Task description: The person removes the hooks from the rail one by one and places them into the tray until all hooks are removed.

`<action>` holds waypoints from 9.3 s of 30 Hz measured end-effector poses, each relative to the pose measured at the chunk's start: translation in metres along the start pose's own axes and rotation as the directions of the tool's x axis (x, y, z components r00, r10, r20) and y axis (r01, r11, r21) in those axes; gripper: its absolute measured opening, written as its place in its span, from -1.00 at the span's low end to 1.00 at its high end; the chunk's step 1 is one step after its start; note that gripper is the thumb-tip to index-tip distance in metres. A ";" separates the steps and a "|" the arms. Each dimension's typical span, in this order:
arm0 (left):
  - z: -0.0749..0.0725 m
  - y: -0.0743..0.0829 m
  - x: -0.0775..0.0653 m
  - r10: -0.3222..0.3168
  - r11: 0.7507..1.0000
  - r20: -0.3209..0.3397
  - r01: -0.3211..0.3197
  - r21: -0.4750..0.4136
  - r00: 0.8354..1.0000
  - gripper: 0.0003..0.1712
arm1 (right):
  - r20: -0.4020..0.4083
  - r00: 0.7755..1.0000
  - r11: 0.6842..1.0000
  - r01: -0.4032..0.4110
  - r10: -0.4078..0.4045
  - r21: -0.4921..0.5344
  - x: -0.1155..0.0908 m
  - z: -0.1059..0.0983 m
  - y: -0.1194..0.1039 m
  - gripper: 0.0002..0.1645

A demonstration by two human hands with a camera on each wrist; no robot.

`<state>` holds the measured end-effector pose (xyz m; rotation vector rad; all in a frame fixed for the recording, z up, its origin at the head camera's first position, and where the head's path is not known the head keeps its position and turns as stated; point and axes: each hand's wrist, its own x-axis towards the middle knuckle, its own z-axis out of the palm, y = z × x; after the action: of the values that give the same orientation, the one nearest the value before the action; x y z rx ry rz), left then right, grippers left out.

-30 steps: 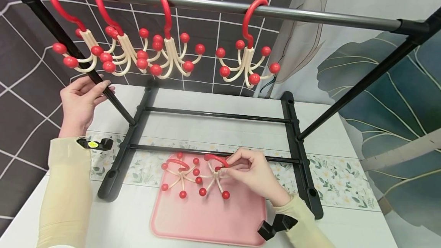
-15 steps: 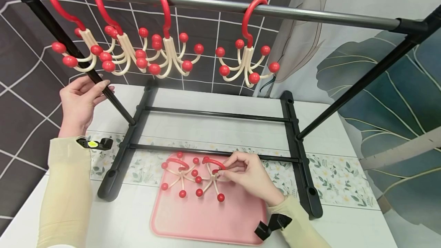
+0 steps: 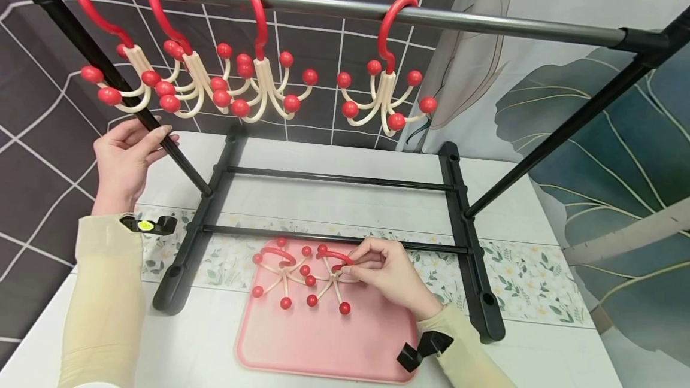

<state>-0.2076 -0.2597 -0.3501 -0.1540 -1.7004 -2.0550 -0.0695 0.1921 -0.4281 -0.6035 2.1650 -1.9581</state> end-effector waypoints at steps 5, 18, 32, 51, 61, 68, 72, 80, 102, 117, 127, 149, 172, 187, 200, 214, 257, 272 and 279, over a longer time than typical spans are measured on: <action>0.000 -0.001 0.000 0.006 1.000 0.000 -0.006 0.003 1.000 -0.64 | -0.001 1.000 1.000 0.010 -0.011 -0.011 0.000 -0.001 0.001 -0.78; 0.000 -0.001 0.000 0.008 1.000 0.007 -0.008 -0.012 1.000 -0.64 | -0.025 0.999 0.999 -0.045 0.045 -0.002 0.000 -0.002 -0.004 -0.67; -0.001 -0.001 0.000 0.007 1.000 0.008 -0.007 0.004 1.000 -0.60 | -0.086 0.994 0.994 0.055 -0.064 -0.098 0.007 -0.024 -0.026 -0.51; 0.000 0.000 0.000 0.011 1.000 0.005 -0.011 -0.003 1.000 -0.64 | -0.381 0.839 0.914 0.403 -0.390 -0.048 0.025 -0.055 -0.101 -0.53; 0.001 0.000 0.001 0.006 1.000 0.000 -0.006 0.002 1.000 -0.66 | -0.458 0.735 0.847 0.524 -0.501 -0.087 0.038 -0.059 -0.144 -0.56; 0.000 0.000 0.000 -0.011 1.000 -0.002 0.011 0.002 1.000 -0.64 | -0.503 0.679 0.826 0.547 -0.535 -0.141 0.047 -0.056 -0.170 -0.56; 0.000 -0.001 0.000 -0.017 1.000 0.000 0.017 -0.021 1.000 -0.64 | -0.528 0.647 0.811 0.564 -0.550 -0.155 0.056 -0.056 -0.182 -0.55; 0.000 0.000 0.000 -0.017 1.000 -0.005 0.017 -0.017 1.000 -0.63 | -0.544 0.597 0.791 0.564 -0.589 -0.238 0.076 -0.058 -0.202 -0.59; 0.000 -0.001 -0.002 -0.005 1.000 0.002 0.005 -0.007 1.000 -0.57 | -0.578 0.644 0.865 0.393 -0.501 -0.313 0.118 -0.038 -0.226 -0.63; -0.001 -0.001 -0.002 -0.007 1.000 -0.001 0.007 -0.019 1.000 -0.64 | -0.565 0.633 0.837 0.279 -0.529 -0.471 0.125 -0.043 -0.218 -0.70; 0.000 -0.002 -0.001 -0.003 1.000 0.001 0.003 -0.016 1.000 -0.63 | -0.610 0.588 0.840 0.268 -0.531 -0.472 0.118 -0.045 -0.224 -0.81; -0.001 -0.002 -0.001 -0.005 1.000 0.002 0.005 -0.002 1.000 -0.63 | -0.523 0.527 0.722 0.298 -0.670 -0.625 0.114 -0.061 -0.219 -0.75; 0.001 0.000 -0.001 -0.027 1.000 -0.015 0.027 -0.012 1.000 -0.67 | -0.562 0.466 0.725 0.347 -0.684 -0.595 0.105 -0.059 -0.231 -0.80; 0.000 -0.002 -0.001 -0.014 1.000 -0.008 0.014 -0.010 1.000 -0.62 | -0.549 0.476 0.723 0.376 -0.687 -0.579 0.083 -0.057 -0.223 -0.76; 0.000 -0.002 0.000 -0.020 0.999 0.002 0.020 -0.049 1.000 -0.64 | -0.576 0.557 0.799 0.362 -0.599 -0.480 0.064 -0.057 -0.194 -0.75; 0.001 -0.003 0.000 -0.025 1.000 -0.008 0.025 -0.016 1.000 -0.64 | -0.509 0.721 0.850 0.216 -0.470 -0.480 0.047 -0.064 -0.149 -0.76; -0.001 -0.004 0.000 -0.016 1.000 -0.006 0.016 0.000 1.000 -0.57 | -0.277 0.929 0.950 0.175 -0.246 -0.258 0.008 -0.076 -0.075 -0.79; 0.000 -0.005 0.001 -0.026 0.999 -0.009 0.025 -0.023 1.000 -0.59 | -0.108 0.980 0.978 0.148 -0.165 -0.145 -0.011 -0.081 -0.062 -0.68; 0.000 -0.005 0.000 -0.024 0.999 -0.010 0.023 -0.033 1.000 -0.62 | -0.053 0.990 0.986 0.123 -0.130 -0.111 -0.017 -0.081 -0.050 -0.63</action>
<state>-0.2099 -0.2591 -0.3548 -0.1343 -1.6706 -2.0982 -0.0752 0.2703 -0.3709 -0.7247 2.3346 -1.9552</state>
